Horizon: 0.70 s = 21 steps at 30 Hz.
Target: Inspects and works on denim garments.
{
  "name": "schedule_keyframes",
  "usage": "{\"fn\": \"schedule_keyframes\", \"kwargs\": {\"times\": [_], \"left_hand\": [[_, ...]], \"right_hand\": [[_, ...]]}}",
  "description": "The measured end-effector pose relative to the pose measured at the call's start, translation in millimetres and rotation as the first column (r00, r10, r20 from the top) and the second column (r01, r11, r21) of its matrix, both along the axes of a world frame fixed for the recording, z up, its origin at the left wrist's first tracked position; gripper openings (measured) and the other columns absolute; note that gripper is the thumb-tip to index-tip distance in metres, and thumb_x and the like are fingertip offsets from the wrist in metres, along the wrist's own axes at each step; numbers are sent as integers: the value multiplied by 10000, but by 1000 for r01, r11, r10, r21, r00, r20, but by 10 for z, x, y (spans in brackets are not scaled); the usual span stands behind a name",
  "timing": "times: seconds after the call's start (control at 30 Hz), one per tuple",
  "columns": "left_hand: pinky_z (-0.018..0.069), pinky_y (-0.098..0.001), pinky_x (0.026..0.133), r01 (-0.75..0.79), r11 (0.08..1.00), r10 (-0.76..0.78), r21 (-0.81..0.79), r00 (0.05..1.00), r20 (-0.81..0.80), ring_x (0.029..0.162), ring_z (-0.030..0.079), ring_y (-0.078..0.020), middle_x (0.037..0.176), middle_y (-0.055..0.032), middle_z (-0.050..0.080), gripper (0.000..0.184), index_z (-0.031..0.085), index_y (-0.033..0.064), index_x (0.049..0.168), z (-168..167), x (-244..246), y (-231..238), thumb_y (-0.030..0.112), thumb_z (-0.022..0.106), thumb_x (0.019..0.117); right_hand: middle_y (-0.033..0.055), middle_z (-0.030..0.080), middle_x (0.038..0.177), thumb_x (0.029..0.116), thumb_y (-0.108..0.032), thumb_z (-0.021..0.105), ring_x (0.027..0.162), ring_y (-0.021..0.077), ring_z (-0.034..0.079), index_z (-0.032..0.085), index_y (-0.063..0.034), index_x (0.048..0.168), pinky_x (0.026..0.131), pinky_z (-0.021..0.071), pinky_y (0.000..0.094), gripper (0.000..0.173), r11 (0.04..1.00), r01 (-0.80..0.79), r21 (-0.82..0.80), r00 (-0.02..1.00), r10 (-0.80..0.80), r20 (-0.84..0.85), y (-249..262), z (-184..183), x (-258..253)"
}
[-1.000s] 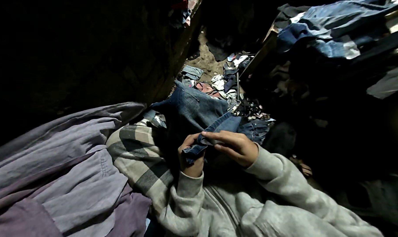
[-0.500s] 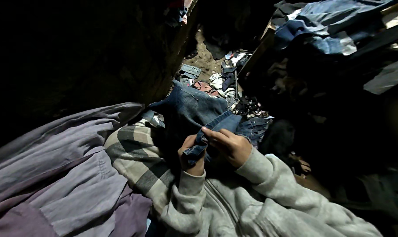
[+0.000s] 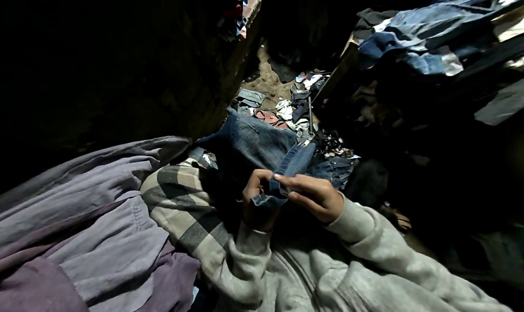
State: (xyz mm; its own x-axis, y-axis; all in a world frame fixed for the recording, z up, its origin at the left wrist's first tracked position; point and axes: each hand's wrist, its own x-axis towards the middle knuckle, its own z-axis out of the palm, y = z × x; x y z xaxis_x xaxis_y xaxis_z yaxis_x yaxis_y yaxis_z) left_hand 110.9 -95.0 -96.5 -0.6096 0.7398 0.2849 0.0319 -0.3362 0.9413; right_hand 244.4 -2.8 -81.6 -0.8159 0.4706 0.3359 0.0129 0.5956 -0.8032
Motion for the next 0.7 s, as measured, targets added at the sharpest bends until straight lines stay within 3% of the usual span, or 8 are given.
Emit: {"fn": "schedule_keyframes", "kwargs": {"times": [0.1,0.2,0.37,0.5,0.7], "left_hand": [[529,-122,775,51,994,-30,-93,975,220,826,620,76,872,46,666,117,604,-82,968,49,19,-4,-54,617,856],[541,-136,789,74,993,-47,-90,959,278,831,637,62,884,47,685,132,612,-99,990,44,-1,-14,-83,592,861],[549,-155,852,125,990,-108,-67,971,215,905,656,50,958,11,718,247,630,-137,1033,20,-7,-58,-25,698,824],[541,-128,817,85,993,-81,-84,996,39,849,655,60,866,-39,728,208,667,-150,915,15,-34,-62,-14,723,769],[551,-170,859,96,995,-95,5,985,143,914,654,46,940,29,724,168,674,-96,973,-97,-28,-50,-9,698,831]], "right_hand": [[140,679,854,1022,-288,550,621,211,616,690,-117,1330,551,531,360,379,986,105,131,983,-123,134,-40,53,15],[133,664,825,1005,-292,576,588,231,614,693,-160,1337,509,527,383,375,966,147,211,966,-186,180,-70,87,-1],[121,651,804,1013,-298,563,585,223,609,690,-177,1343,507,522,374,374,956,166,242,961,-212,179,-84,117,-5],[118,654,815,1025,-307,539,587,207,595,687,-151,1344,514,514,359,385,970,142,199,968,-178,177,-80,149,13],[139,670,841,1012,-289,557,596,247,617,654,-156,1388,517,529,409,411,971,131,200,958,-176,227,-80,120,63]]}}
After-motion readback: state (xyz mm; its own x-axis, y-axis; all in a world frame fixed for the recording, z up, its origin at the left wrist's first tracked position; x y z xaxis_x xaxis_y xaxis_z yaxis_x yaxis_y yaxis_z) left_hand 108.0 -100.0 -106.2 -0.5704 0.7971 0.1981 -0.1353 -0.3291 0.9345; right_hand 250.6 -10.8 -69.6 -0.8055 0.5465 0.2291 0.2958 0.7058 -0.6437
